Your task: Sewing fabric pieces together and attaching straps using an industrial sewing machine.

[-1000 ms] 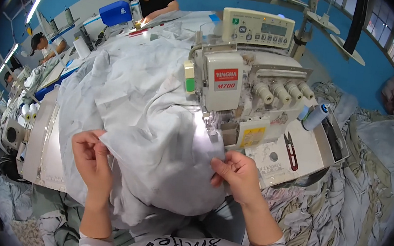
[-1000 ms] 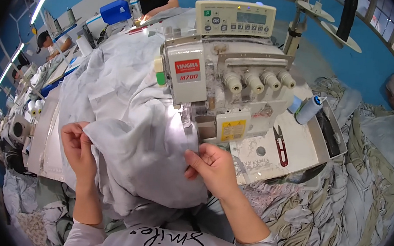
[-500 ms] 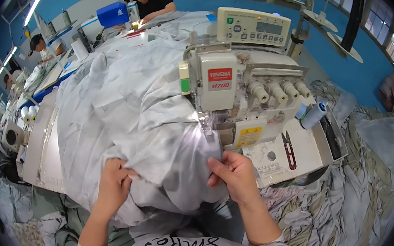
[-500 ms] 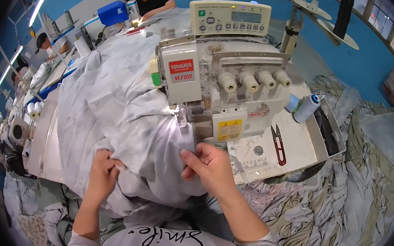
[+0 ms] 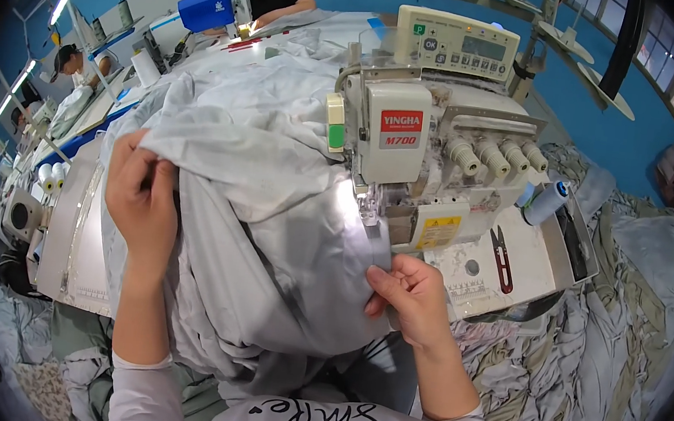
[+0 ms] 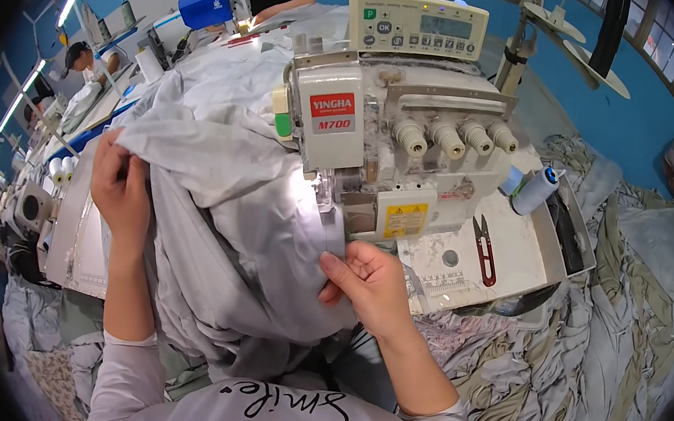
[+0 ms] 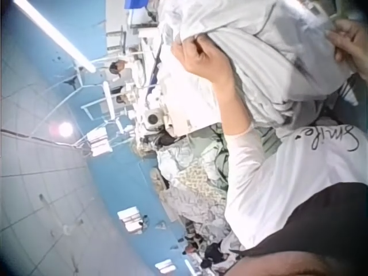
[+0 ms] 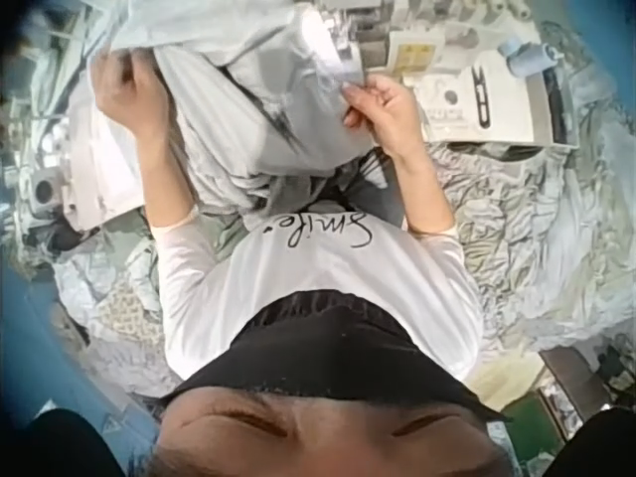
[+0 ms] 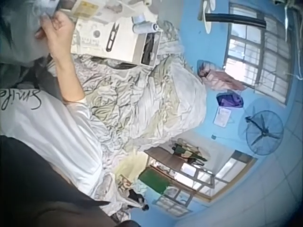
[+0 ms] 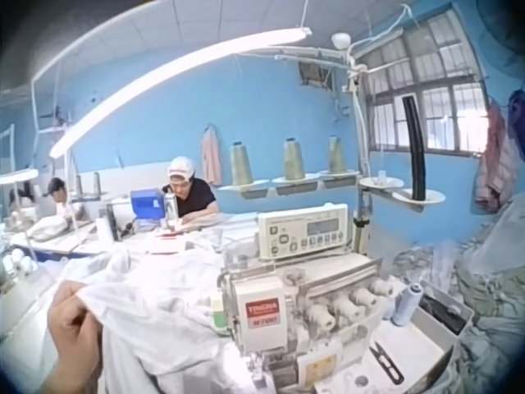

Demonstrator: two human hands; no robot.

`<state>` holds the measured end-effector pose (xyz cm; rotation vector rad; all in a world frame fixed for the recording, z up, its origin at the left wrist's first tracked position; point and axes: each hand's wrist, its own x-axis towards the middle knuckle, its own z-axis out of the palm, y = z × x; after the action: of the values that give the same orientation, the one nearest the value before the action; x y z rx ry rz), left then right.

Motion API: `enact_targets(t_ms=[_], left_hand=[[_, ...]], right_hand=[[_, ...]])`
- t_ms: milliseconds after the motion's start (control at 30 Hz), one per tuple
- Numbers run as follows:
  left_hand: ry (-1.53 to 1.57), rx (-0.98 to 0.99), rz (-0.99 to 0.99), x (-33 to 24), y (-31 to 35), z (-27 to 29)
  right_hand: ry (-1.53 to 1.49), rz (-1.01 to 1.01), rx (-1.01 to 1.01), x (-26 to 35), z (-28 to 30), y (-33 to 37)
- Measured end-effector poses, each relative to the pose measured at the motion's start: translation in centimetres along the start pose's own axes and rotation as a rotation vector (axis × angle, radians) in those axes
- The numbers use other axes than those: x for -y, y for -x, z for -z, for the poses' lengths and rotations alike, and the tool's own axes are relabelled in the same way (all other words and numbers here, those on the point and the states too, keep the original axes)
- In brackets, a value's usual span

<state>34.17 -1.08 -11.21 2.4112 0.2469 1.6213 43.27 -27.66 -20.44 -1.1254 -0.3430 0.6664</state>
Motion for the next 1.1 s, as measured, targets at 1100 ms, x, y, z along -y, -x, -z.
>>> enact_targets(t_ms=[1100], left_hand=[[-0.418, 0.082, -0.253, 6.4, -15.1, -1.3]], right_hand=[[0.054, -0.038, -0.007, 0.9, -0.6, 0.2]])
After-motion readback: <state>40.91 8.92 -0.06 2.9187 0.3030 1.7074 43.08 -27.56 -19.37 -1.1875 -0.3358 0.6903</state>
